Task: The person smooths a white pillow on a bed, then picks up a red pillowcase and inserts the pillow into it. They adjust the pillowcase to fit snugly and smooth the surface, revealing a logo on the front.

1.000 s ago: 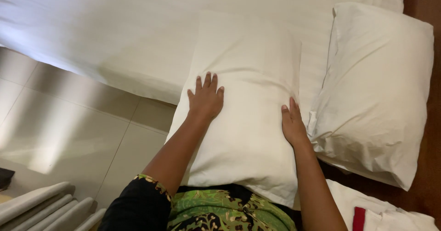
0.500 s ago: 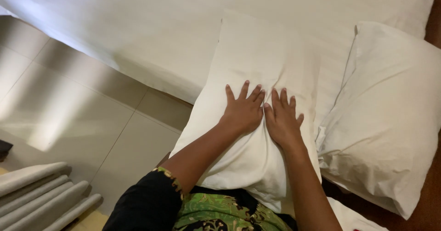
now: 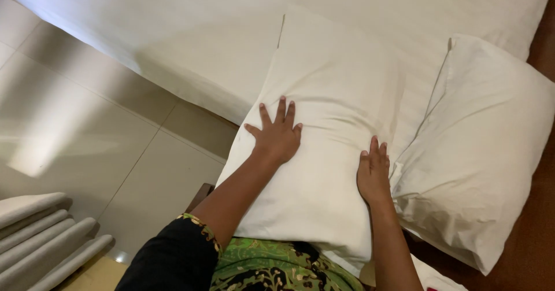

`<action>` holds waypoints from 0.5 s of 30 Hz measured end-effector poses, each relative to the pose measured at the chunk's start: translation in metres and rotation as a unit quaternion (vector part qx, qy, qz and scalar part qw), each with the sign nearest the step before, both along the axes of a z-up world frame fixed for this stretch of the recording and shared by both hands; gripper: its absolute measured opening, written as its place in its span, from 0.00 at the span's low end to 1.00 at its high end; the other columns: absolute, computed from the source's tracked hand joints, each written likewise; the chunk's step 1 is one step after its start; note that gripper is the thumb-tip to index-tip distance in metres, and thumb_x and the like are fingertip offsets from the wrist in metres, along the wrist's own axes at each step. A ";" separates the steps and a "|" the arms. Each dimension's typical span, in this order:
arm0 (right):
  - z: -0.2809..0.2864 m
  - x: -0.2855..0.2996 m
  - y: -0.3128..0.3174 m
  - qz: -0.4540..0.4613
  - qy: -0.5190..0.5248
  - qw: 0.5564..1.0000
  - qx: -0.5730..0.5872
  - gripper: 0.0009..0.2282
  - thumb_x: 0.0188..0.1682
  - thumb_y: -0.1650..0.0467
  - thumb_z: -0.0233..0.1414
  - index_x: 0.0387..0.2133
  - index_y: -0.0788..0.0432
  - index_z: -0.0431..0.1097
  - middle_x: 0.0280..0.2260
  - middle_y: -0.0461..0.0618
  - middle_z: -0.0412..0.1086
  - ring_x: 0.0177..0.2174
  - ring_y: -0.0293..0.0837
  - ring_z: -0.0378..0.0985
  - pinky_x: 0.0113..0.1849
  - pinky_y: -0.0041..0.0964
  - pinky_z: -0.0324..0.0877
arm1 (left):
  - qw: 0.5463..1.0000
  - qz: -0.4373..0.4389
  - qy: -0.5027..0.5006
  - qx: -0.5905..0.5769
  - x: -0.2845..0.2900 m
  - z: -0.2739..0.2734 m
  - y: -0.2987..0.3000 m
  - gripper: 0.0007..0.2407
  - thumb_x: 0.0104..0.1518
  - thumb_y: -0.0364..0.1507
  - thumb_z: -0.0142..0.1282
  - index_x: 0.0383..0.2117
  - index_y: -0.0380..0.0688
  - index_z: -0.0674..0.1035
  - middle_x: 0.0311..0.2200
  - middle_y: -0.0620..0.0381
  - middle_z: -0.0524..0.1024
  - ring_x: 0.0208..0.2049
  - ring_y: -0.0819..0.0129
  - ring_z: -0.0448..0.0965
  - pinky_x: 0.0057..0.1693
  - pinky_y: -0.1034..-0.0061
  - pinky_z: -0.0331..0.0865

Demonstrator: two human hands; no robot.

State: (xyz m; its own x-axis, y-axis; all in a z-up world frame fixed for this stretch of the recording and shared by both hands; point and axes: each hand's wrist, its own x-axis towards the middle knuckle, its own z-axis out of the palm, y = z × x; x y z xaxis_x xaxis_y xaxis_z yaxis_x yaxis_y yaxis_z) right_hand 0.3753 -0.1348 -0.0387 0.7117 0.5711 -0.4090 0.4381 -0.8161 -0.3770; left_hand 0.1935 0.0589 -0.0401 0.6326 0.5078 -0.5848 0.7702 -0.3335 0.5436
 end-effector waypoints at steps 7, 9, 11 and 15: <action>-0.028 0.024 -0.028 -0.060 0.020 0.997 0.034 0.30 0.61 0.56 0.28 0.73 0.57 0.34 0.72 0.68 0.31 0.70 0.60 0.30 0.66 0.62 0.28 | 0.998 0.042 -0.026 0.046 -0.009 -0.001 0.001 0.28 0.69 0.43 0.23 0.72 0.37 0.49 0.74 0.41 0.42 0.73 0.35 0.39 0.64 0.24 0.44; -0.014 0.017 -0.018 -0.057 0.012 0.998 0.035 0.31 0.61 0.55 0.29 0.73 0.59 0.33 0.72 0.68 0.30 0.70 0.60 0.30 0.66 0.61 0.27 | 0.996 0.046 -0.043 0.070 -0.007 0.015 -0.002 0.29 0.70 0.43 0.25 0.71 0.33 0.52 0.72 0.37 0.46 0.73 0.35 0.42 0.65 0.27 0.44; 0.028 -0.007 0.010 0.031 -0.061 0.996 0.052 0.30 0.61 0.62 0.32 0.71 0.70 0.37 0.70 0.74 0.32 0.69 0.67 0.33 0.66 0.64 0.29 | 0.989 0.003 -0.124 0.078 -0.001 0.039 -0.003 0.27 0.70 0.41 0.28 0.70 0.35 0.57 0.72 0.39 0.51 0.73 0.41 0.44 0.67 0.26 0.35; 0.061 -0.041 0.074 0.128 -0.085 0.984 0.086 0.29 0.60 0.67 0.36 0.72 0.64 0.34 0.72 0.68 0.31 0.69 0.68 0.31 0.62 0.77 0.33 | 0.970 -0.079 -0.190 0.130 0.060 0.019 0.005 0.23 0.71 0.38 0.27 0.69 0.44 0.62 0.72 0.48 0.54 0.74 0.50 0.47 0.68 0.30 0.40</action>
